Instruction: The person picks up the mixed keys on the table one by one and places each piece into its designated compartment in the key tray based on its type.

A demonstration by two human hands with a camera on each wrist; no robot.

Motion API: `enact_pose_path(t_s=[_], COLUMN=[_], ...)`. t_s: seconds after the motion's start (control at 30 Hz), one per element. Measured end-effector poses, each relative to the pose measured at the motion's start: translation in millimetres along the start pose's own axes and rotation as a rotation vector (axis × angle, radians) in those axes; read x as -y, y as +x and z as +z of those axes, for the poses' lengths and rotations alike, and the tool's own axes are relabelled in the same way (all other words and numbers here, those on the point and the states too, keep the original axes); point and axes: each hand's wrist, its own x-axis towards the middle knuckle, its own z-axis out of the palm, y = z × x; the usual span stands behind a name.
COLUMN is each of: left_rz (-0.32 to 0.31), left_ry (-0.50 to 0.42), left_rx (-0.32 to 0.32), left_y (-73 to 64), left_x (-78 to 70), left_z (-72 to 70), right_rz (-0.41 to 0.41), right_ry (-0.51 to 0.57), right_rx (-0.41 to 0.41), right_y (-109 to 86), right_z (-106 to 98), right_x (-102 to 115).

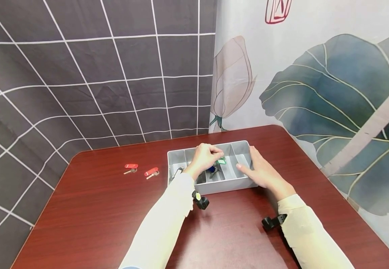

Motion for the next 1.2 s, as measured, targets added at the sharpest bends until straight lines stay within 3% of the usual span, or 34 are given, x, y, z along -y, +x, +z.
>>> enact_pose_path(t_s=[0.47,0.73,0.97,1.2], left_rz=[-0.014,-0.037,-0.031,-0.032], left_ry=[0.020,-0.038,-0.065,-0.077], left_rx=[0.004,0.009,0.015,0.012], left_y=[0.1,-2.0,-9.7,-25.6], left_x=[0.7,1.1,-4.3,-6.9], left_z=[1.2,-2.1,-19.7,-41.3], right_rz=[-0.011,0.006,0.027,0.031], right_ry=[-0.002,0.003,0.006,0.005], right_rx=[-0.011,0.001,0.019,0.031], right_y=[1.4,0.8,1.3,2.2], right_z=[0,-1,-2,-1], right_x=[-2,-1,0,1])
